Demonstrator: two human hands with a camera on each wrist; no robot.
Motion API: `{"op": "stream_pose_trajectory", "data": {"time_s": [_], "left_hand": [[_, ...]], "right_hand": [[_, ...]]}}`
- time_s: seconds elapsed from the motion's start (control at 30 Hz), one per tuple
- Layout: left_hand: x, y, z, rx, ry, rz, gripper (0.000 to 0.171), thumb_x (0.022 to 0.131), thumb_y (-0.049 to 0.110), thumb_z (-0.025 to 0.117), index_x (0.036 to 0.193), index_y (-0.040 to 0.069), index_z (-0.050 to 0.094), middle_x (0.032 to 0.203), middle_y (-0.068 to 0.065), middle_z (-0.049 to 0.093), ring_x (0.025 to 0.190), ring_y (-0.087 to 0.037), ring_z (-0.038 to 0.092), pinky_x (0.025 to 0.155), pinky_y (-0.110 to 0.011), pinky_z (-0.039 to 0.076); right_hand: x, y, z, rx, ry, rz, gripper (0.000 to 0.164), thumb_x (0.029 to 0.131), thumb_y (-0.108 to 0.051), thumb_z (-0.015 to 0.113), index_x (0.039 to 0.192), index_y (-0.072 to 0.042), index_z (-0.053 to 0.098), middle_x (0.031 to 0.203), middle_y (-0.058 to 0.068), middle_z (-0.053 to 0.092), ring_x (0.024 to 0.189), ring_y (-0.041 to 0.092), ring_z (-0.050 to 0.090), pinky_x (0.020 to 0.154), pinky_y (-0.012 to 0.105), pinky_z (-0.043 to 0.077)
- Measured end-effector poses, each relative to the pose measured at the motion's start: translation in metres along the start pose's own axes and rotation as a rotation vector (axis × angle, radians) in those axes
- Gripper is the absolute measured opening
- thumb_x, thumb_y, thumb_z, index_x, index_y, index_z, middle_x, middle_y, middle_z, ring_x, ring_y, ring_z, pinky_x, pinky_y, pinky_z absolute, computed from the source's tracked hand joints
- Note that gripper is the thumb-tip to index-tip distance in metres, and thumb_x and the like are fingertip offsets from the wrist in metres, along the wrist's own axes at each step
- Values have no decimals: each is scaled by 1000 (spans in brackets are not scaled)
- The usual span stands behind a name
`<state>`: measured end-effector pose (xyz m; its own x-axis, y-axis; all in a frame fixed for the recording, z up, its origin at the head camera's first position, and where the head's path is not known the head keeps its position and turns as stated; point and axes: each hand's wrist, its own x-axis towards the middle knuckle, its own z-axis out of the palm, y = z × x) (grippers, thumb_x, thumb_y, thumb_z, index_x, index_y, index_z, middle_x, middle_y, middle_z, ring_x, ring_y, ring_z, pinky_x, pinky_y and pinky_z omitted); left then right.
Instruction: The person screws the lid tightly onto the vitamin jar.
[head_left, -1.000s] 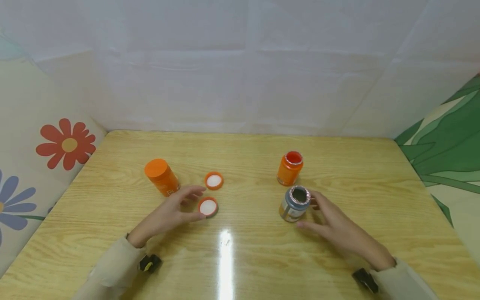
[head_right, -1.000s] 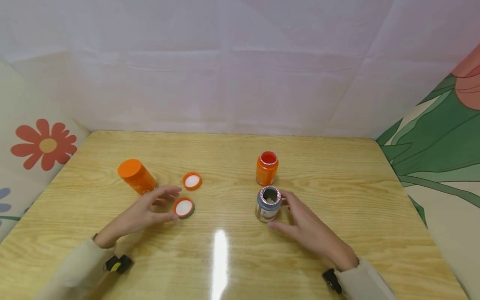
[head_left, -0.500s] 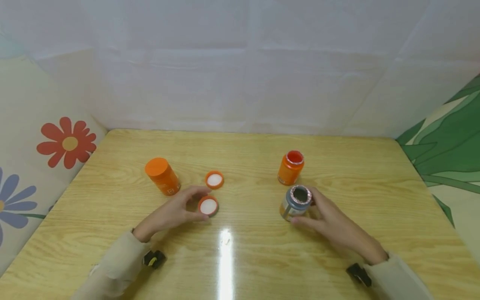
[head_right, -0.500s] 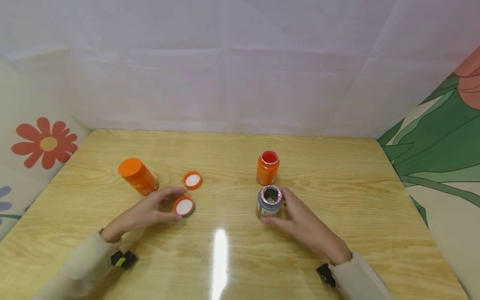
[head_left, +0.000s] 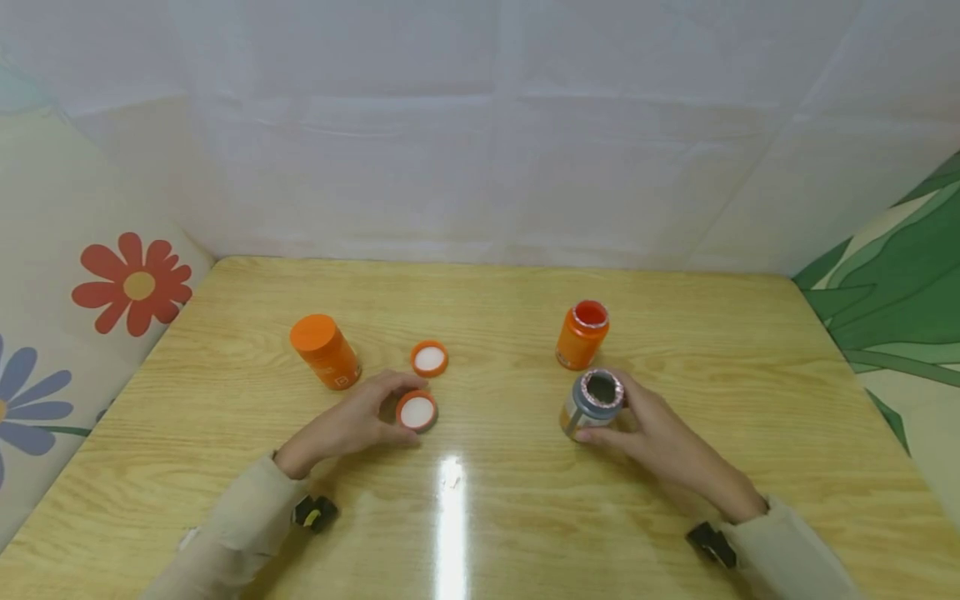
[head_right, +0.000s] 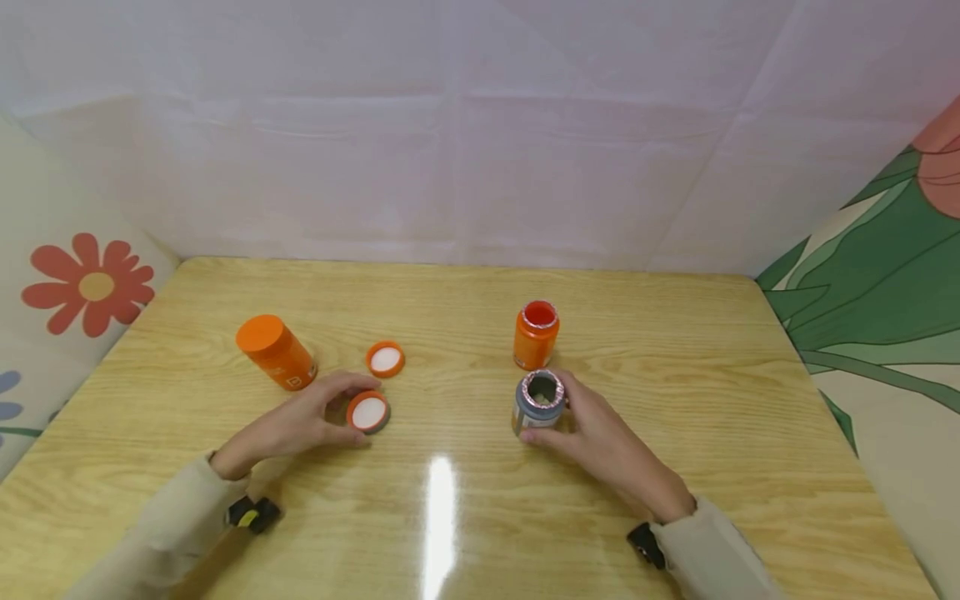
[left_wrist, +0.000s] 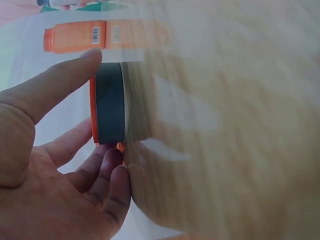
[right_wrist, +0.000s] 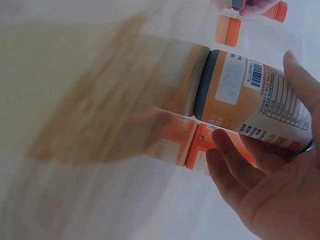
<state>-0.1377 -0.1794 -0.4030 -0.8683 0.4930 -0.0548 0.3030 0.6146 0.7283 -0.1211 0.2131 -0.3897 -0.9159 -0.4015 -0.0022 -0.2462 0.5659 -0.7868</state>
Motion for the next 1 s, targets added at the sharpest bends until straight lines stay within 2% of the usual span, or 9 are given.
{"op": "stream_pose_trajectory", "data": {"time_s": [0.27,0.47,0.57,0.8,1.0], "left_hand": [[1,2,0,34,-3,-18,56,76,16,85,127,9,62,131,-15,58,122,-31,52,106,-52,40],[0,3,0,17,7,-20,53,77,15,84,125,8,62,129,-14,60,120,-30,53,105,-51,41],[0,5,-1,3,10,-26,53,78,15,83,125,7,61,125,-11,62,116,-27,55,103,-48,43],[2,8,-3,-31,21,-19,49,81,18,82,123,8,60,114,-7,67,102,-20,58,89,-33,49],[2,9,-1,-45,26,-34,53,83,19,80,129,7,58,114,-8,67,101,-20,60,87,-33,50]], "right_hand": [[-1,-5,0,-4,-6,4,63,83,-34,78,134,-11,48,125,5,65,116,28,62,95,51,53],[0,-5,0,-7,-7,-4,60,83,-33,78,131,-10,50,123,6,66,117,29,62,97,53,52],[0,-3,2,-4,-6,-6,60,82,-33,79,130,-11,51,122,4,66,118,28,62,99,54,50],[-1,-1,4,4,4,-5,62,79,-35,81,130,-15,52,120,-2,67,117,24,62,100,52,50],[-4,-2,3,-15,1,-4,61,80,-37,80,129,-12,53,119,0,67,116,26,62,99,52,51]]}}
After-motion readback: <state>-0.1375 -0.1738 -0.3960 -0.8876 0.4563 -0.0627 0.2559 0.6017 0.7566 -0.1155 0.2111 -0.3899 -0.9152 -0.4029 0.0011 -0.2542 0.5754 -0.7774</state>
